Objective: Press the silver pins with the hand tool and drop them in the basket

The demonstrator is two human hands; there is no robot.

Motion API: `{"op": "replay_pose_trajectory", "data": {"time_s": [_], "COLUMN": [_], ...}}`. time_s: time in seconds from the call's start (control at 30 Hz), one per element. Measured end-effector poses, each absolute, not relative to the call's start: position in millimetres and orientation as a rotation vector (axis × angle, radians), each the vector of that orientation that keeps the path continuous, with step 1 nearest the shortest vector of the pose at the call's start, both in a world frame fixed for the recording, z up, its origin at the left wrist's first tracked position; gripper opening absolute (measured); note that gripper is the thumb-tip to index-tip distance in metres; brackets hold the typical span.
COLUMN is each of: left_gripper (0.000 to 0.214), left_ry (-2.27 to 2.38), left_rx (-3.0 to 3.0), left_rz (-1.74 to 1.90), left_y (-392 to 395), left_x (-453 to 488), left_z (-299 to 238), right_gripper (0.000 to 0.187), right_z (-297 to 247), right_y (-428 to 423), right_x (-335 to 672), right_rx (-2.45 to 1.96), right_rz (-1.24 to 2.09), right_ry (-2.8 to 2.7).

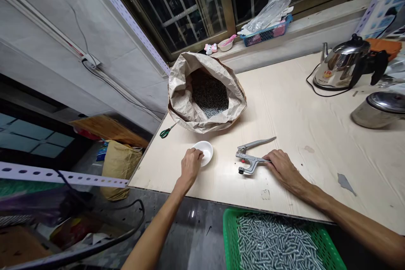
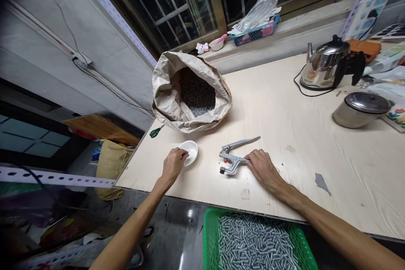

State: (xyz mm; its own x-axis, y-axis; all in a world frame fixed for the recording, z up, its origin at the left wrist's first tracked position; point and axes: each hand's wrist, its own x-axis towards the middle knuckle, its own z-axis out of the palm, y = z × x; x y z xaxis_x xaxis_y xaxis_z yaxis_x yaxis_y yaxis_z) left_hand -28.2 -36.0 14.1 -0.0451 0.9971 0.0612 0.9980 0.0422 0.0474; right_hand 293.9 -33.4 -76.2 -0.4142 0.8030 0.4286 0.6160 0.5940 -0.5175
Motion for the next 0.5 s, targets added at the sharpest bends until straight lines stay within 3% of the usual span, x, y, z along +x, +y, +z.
{"op": "replay_pose_trajectory", "data": {"time_s": [0.13,0.33,0.4,0.5], "left_gripper": [0.016,0.015,0.015,0.014], "left_ry": [-2.221,-2.215,-2.233,-2.362], "left_rx": [-2.319,-2.358,-2.381,-2.424], "left_rz": [0.127,0.122,-0.081,-0.664], "left_y": [-10.4,-8.3,-15.6,-37.9], "left_x": [-50.1,-48.3,-39.4,-11.5], "left_z": [2.0,11.0,18.2,22.1], "right_gripper": [0.018,0.019,0.019,0.025], "right_z": [-80.2,-76.8,-74.2,-71.5], "right_y": [-32.7,-35.5,-38.5,-43.2], "right_x": [293.7,291.6,291.2,291.6], "right_rx": [-1.116,-1.088,-1.044,-0.955], "right_rz": [0.350,0.252,0.136,-0.068], "right_ry": [-2.186,-2.243,-2.273,-2.314]}}
